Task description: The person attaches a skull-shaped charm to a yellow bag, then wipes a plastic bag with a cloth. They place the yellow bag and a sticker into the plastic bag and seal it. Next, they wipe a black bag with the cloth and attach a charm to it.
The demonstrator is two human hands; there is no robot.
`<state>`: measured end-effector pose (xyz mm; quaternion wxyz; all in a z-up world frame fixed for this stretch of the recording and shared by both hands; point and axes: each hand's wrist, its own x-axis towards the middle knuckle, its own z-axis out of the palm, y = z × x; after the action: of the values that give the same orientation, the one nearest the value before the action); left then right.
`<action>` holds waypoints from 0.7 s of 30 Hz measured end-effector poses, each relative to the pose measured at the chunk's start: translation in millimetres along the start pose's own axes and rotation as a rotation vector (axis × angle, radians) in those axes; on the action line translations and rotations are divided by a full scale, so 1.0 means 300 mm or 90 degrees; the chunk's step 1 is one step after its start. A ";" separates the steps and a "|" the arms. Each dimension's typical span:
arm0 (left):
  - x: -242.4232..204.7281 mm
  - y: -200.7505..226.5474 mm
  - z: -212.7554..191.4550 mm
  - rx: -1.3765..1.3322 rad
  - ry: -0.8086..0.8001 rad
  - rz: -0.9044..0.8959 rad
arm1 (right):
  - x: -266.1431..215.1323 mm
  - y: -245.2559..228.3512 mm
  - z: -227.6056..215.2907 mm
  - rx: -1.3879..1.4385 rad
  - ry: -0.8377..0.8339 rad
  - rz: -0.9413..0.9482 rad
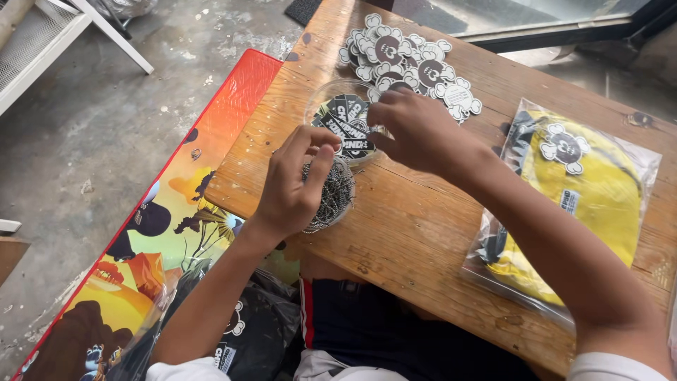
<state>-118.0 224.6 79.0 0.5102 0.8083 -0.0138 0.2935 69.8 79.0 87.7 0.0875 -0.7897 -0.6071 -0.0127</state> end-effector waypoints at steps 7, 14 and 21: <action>0.058 -0.054 0.009 -0.047 0.032 -0.046 | 0.193 -0.008 0.163 -0.020 -0.064 0.081; 0.060 -0.091 0.005 -0.057 0.043 -0.074 | 0.265 0.009 0.261 0.083 -0.002 0.127; 0.052 -0.081 -0.013 -0.062 0.039 -0.079 | 0.270 -0.003 0.217 0.176 0.024 0.120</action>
<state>-99.0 243.8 68.0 0.5666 0.7723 0.0376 0.2847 84.6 166.7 33.8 0.2072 -0.8232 -0.5248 0.0642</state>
